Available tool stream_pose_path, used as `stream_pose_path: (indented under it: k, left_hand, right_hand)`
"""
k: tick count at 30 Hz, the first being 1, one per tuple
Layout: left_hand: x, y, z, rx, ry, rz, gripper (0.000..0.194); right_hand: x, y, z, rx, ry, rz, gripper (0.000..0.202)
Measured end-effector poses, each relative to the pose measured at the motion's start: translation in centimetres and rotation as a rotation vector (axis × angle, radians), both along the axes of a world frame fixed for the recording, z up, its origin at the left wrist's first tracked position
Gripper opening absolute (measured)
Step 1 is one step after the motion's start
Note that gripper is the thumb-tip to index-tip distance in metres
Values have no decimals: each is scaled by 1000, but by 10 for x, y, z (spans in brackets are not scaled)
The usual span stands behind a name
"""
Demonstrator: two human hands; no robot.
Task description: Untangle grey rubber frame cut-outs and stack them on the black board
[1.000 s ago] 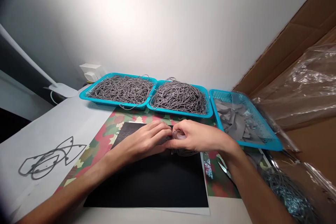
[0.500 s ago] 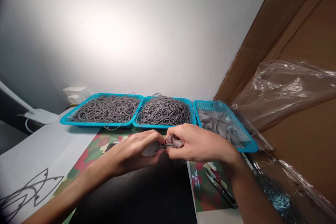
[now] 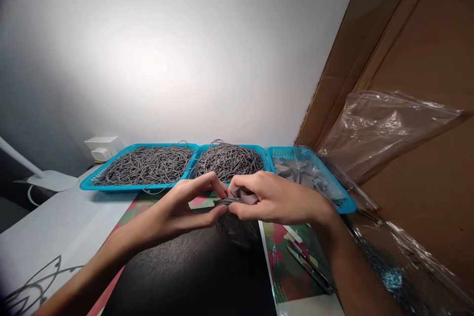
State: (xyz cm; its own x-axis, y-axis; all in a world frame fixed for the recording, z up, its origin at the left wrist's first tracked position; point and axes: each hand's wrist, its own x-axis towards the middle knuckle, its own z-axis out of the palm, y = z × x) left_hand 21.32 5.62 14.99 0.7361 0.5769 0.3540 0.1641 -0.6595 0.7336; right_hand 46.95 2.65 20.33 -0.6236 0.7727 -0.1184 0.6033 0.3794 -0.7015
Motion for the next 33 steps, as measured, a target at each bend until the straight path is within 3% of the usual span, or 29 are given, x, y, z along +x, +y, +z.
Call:
stream_pose_path:
  k: [9, 15, 19, 27, 33]
  left_hand:
    - [1, 8, 0, -85, 2, -34, 9]
    - [1, 14, -4, -264, -98, -96, 16]
    - [2, 14, -2, -337, -59, -127, 17]
    - [1, 14, -3, -254, 4, -84, 17]
    - [2, 16, -7, -368, -46, -90, 20]
  right_hand:
    - [1, 3, -3, -27, -11, -16, 28]
    - [-2, 8, -7, -71, 8, 36, 32]
    - [-2, 10, -9, -87, 15, 55, 30]
    - [-3, 11, -11, -73, 4, 27, 20]
    - [-4, 17, -15, -64, -2, 17, 18]
